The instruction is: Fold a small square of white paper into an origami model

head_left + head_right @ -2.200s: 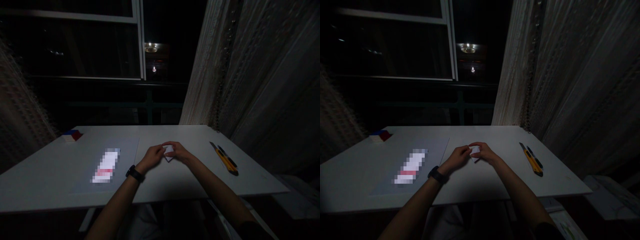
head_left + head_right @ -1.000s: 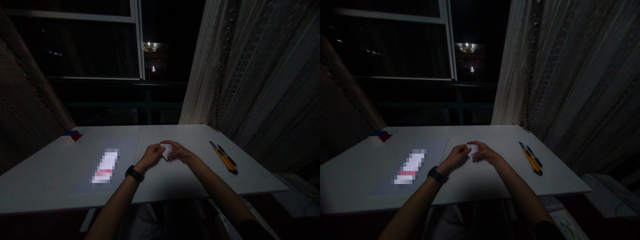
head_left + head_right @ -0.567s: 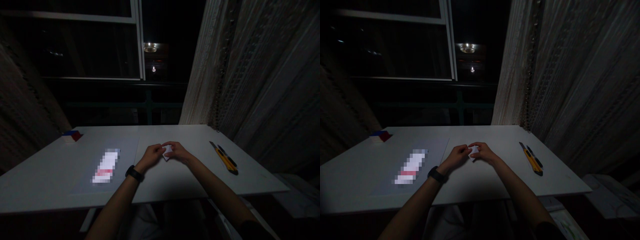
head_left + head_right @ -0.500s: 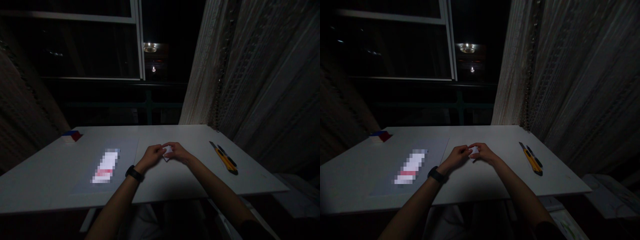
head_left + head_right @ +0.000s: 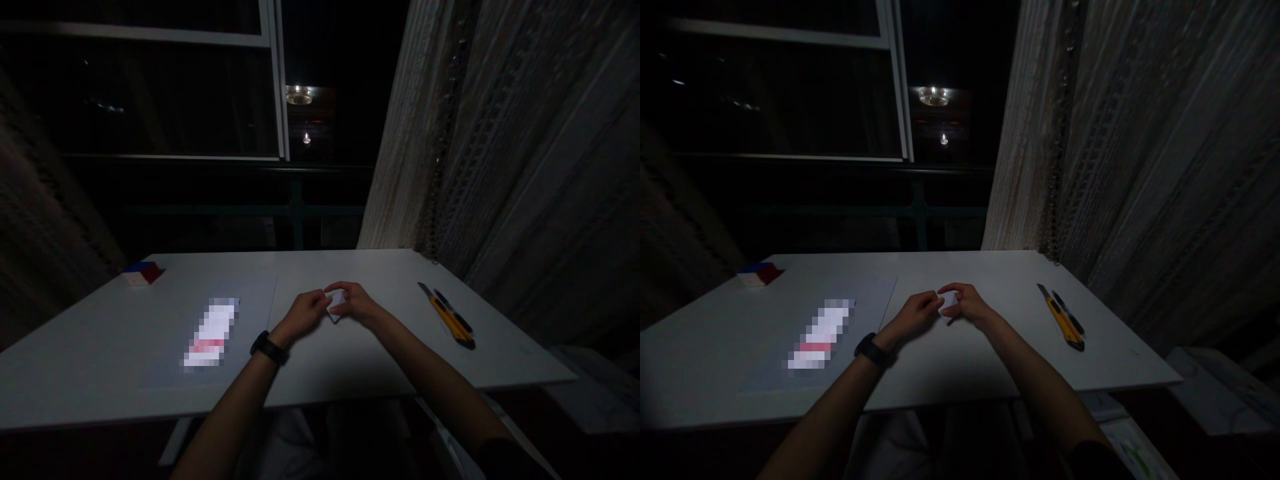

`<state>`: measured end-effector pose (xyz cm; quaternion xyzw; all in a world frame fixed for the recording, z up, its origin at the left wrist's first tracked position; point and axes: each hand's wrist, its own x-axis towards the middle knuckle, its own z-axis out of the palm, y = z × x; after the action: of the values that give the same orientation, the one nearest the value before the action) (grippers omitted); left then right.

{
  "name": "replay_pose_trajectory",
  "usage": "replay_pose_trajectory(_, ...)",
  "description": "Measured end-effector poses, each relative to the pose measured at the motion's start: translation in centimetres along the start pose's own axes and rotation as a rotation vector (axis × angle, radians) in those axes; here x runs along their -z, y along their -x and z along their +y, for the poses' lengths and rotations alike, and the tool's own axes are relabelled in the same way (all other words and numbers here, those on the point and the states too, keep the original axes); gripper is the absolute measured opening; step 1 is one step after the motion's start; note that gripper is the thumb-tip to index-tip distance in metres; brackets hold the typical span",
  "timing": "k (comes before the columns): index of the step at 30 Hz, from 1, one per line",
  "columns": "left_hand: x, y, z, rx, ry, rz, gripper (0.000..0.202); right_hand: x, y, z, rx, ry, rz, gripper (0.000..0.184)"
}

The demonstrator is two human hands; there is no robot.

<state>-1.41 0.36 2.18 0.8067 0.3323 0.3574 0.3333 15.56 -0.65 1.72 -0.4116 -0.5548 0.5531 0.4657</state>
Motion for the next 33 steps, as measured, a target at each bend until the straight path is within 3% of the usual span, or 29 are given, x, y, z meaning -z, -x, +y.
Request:
replay_pose_trajectory(9, 0.25, -0.11, 0.0, -0.023, -0.051, 0.026, 0.033, -0.16, -0.11, 0.41, 0.108, -0.001, -0.028, 0.052)
replay_pose_trajectory(18, -0.02, -0.09, -0.19, -0.02, 0.009, -0.038, 0.033, -0.25, -0.22, 0.48, 0.017, -0.032, 0.001, 0.052)
replay_pose_trajectory(26, -0.11, 0.11, 0.3, -0.033, -0.131, -0.012, 0.035, -0.5, -0.03, -0.06, 0.001, -0.041, 0.028, 0.056)
replay_pose_trajectory(33, 0.06, -0.03, 0.39, 0.006, -0.189, 0.095, 0.036, -0.61, -0.32, 0.38, -0.001, -0.095, 0.083, 0.032)
